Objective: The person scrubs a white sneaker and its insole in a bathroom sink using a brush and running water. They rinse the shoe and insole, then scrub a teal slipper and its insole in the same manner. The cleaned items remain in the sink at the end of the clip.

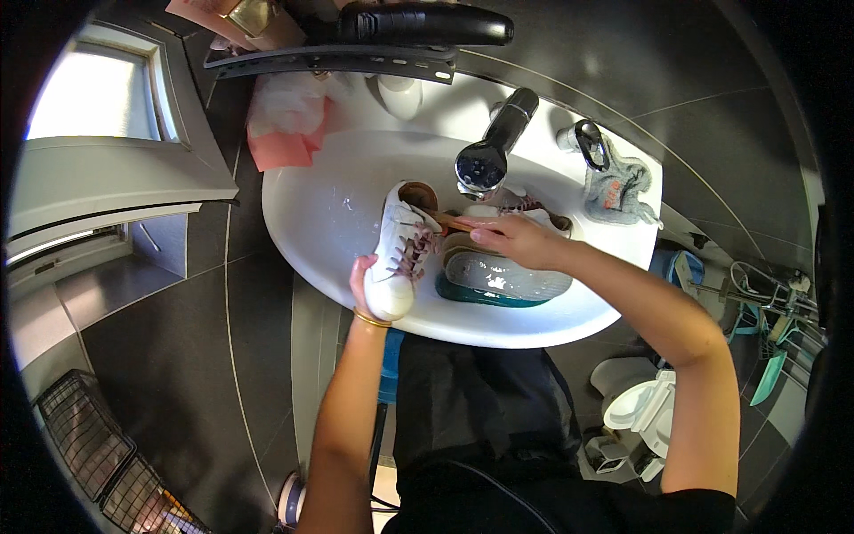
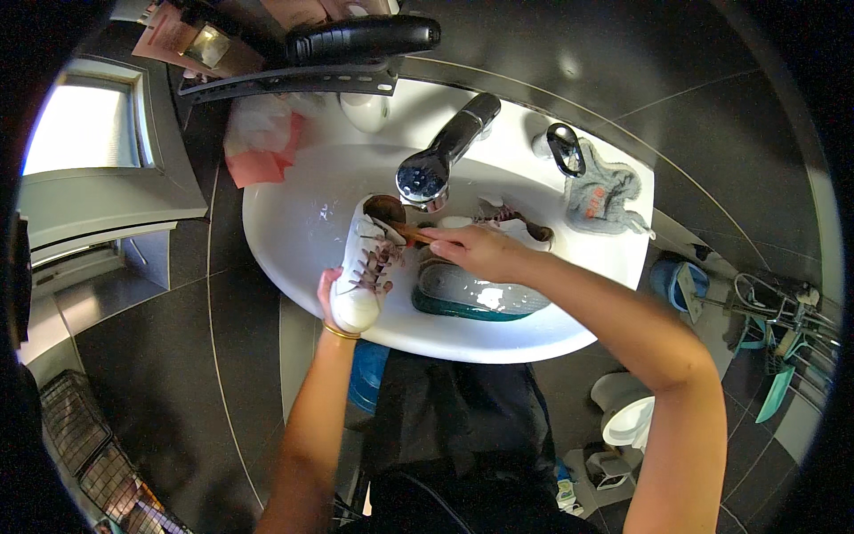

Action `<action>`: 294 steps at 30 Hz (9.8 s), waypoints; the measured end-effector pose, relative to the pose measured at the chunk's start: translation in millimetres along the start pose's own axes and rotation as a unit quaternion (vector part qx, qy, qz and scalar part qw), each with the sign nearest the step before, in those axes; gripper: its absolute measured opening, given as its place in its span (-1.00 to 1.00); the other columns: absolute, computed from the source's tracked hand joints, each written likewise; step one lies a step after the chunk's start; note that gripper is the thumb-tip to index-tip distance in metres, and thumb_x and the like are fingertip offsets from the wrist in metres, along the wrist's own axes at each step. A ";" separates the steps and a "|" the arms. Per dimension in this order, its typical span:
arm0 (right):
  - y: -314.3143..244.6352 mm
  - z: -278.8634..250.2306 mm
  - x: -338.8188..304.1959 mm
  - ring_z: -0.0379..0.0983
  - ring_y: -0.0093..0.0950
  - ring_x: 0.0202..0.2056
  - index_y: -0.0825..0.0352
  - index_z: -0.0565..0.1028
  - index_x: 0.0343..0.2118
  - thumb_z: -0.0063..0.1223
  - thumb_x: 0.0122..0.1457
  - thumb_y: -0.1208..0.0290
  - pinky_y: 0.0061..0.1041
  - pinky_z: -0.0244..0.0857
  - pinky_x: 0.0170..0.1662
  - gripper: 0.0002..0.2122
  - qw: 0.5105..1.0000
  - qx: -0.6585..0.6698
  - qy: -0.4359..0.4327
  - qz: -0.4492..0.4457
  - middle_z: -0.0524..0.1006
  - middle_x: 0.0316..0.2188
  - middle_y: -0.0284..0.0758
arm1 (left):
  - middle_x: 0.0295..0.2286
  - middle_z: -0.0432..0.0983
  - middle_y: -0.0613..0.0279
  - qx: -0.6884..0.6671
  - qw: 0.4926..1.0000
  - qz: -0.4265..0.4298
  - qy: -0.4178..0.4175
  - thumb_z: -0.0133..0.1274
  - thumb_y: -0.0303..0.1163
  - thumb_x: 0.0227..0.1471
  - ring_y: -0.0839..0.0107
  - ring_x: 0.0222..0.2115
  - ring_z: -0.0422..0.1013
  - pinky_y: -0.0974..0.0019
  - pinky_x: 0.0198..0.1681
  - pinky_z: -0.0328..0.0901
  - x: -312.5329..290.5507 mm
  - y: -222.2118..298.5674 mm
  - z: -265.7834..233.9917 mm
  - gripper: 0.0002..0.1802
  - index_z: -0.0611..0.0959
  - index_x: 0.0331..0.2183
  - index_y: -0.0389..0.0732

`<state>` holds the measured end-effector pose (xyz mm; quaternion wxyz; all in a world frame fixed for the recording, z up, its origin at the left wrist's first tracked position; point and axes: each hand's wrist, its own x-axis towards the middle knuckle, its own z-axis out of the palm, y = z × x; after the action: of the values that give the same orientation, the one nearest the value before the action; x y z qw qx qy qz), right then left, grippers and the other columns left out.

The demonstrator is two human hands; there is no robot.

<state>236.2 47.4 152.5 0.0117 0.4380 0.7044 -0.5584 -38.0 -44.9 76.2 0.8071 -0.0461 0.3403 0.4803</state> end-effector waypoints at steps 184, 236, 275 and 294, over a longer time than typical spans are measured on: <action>30.3 105.3 31.0 0.26 -0.20 0.06 0.32 0.32 0.06 0.05 0.12 0.32 -0.36 0.18 0.11 -0.56 0.910 0.208 0.339 -0.120 0.28 0.05 -0.11 | -0.10 0.41 -0.07 0.351 0.910 -0.152 0.162 0.07 -0.05 -0.03 0.06 -0.29 0.48 0.01 -0.19 0.39 23.9 38.1 88.0 -0.18 0.18 0.18 -0.16; 74.3 63.2 -39.8 0.37 -0.37 0.01 0.27 0.31 0.07 -0.26 0.29 0.19 -0.35 0.25 0.10 -0.62 0.528 0.789 0.197 -0.243 0.41 0.02 -0.24 | -0.09 0.30 -0.06 0.638 0.683 0.344 0.096 0.26 -0.33 -0.15 0.17 -0.10 0.26 0.19 0.03 0.16 -15.7 -166.0 216.1 -0.23 0.23 0.02 -0.39; 174.6 -118.1 -216.7 0.18 -0.67 -0.48 0.24 0.28 0.05 -0.14 0.01 0.49 -0.69 0.06 -0.47 -0.55 0.696 0.416 0.585 0.013 0.39 -0.30 -0.40 | -0.08 0.47 0.11 0.495 0.869 -0.025 0.001 0.04 -0.35 0.12 0.33 -0.09 0.43 0.30 -0.03 0.31 23.9 -160.8 145.5 -0.48 0.32 0.09 -0.25; 117.5 1.8 -115.9 0.35 -0.19 -0.11 0.32 0.46 -0.16 -0.06 -0.02 0.66 -0.35 0.25 0.01 -0.69 0.928 -0.031 0.360 -0.090 0.41 -0.19 -0.17 | 0.06 0.24 0.01 0.821 0.479 0.231 0.209 0.15 -0.39 -0.17 0.00 0.05 0.21 0.10 0.10 0.17 49.0 -94.6 31.6 -0.40 0.43 0.01 -0.08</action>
<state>380.8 -24.9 119.2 -0.2794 0.5441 0.7143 -0.3402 69.2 -46.4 47.4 0.2424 0.6184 0.7366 0.1274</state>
